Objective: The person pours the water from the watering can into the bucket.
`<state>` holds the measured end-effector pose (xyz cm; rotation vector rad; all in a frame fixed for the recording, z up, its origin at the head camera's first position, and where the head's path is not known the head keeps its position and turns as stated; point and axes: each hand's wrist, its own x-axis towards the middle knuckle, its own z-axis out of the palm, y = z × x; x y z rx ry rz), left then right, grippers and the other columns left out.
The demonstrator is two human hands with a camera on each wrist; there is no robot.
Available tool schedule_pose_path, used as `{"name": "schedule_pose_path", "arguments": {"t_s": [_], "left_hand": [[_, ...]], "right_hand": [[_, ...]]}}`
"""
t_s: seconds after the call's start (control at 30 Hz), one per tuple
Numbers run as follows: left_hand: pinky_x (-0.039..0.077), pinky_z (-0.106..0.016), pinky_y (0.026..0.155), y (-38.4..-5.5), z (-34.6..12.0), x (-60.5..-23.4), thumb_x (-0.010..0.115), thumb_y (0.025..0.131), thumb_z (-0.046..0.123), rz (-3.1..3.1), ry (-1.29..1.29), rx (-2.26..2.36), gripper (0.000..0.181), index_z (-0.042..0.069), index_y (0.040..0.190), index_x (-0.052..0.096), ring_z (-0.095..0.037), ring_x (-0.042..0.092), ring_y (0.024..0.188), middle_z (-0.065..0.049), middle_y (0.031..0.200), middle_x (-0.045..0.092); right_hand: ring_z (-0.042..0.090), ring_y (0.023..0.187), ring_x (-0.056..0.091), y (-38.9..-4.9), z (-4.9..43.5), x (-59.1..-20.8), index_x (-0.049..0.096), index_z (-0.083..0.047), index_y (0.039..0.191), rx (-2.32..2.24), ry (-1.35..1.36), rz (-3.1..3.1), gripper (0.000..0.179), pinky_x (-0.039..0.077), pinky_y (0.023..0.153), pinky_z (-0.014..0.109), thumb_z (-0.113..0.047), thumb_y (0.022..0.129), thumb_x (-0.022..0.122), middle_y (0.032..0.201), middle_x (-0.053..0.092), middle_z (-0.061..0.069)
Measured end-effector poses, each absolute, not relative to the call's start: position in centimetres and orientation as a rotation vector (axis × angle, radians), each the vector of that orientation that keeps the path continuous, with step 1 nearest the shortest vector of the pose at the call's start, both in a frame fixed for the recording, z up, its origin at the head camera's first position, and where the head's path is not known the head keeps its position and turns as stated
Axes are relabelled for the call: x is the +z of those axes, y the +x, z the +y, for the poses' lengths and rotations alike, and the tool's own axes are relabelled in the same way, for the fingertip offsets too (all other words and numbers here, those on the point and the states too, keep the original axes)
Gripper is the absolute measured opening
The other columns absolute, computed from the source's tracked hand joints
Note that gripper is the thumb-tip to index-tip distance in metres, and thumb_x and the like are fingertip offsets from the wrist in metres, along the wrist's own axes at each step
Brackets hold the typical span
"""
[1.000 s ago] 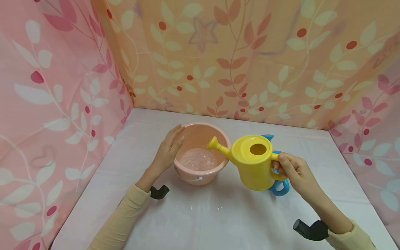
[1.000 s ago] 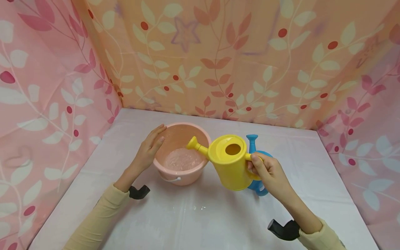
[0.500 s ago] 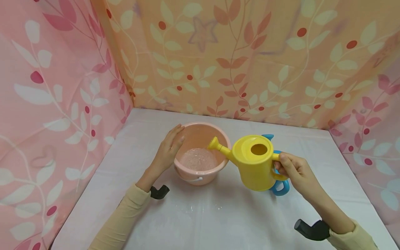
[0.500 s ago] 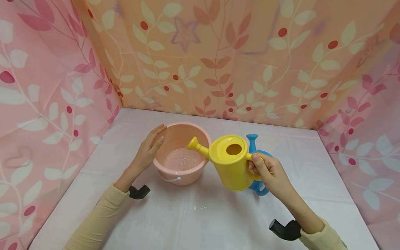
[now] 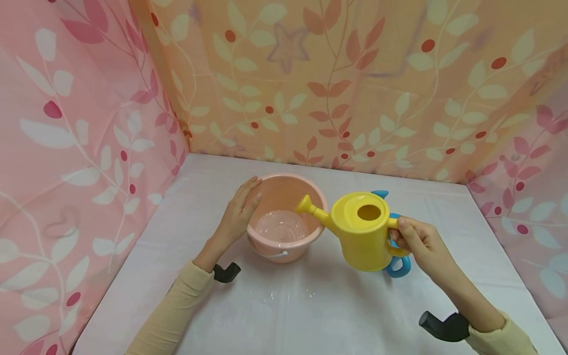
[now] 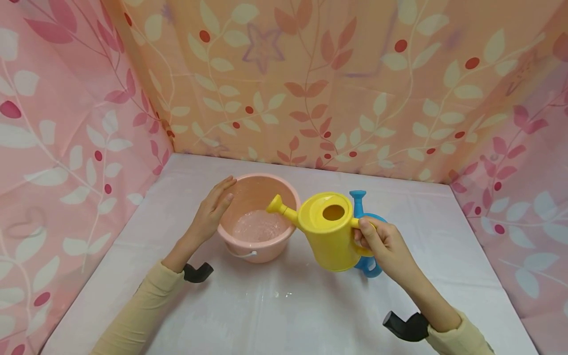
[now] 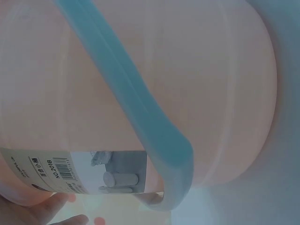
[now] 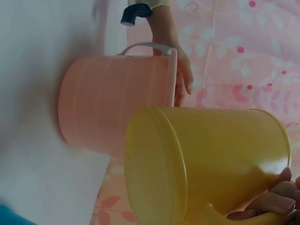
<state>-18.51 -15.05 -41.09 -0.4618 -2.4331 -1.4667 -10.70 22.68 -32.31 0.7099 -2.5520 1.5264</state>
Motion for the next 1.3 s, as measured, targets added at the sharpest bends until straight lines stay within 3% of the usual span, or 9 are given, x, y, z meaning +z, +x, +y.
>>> {"name": "schedule_pose_path", "arguments": {"t_s": [0.23,0.63,0.9,1.3], "left_hand": [[0.027,-0.05,0.108,-18.36,-15.05,-40.92,0.04,0.098,0.039,-2.442,-0.457,-1.481,0.049,0.014,0.14,0.041,-0.021,0.025,0.139,0.001,0.15,0.029],[0.026,-0.048,0.109,-18.39,-15.02,-40.99,0.04,0.098,0.039,-2.434,-0.453,-1.459,0.048,0.015,0.14,0.041,-0.02,0.025,0.139,0.0,0.15,0.03],[0.027,-0.049,0.109,-18.44,-15.06,-41.13,0.04,0.098,0.039,-2.428,-0.467,-1.434,0.048,0.014,0.139,0.041,-0.022,0.027,0.138,-0.006,0.149,0.032],[0.026,-0.049,0.109,-18.55,-15.08,-41.2,0.039,0.098,0.041,-2.425,-0.463,-1.44,0.049,0.014,0.139,0.042,-0.021,0.026,0.138,-0.004,0.149,0.032]], "right_hand": [[0.017,0.058,0.039,-10.7,22.8,-32.36,0.051,-0.006,0.078,1.544,0.717,-2.548,0.029,0.04,0.05,0.026,-0.005,0.1,0.033,0.06,0.036,0.002],[0.017,0.058,0.04,-10.66,22.87,-32.37,0.051,-0.006,0.078,1.541,0.698,-2.562,0.029,0.042,0.052,0.026,-0.006,0.101,0.033,0.059,0.036,0.002],[0.018,0.057,0.039,-10.72,22.92,-32.41,0.05,-0.006,0.078,1.558,0.716,-2.551,0.029,0.04,0.05,0.027,-0.006,0.101,0.033,0.059,0.035,0.002],[0.018,0.057,0.039,-10.81,22.96,-32.43,0.05,-0.006,0.078,1.545,0.716,-2.56,0.028,0.039,0.05,0.027,-0.005,0.1,0.033,0.059,0.035,0.003]]}}
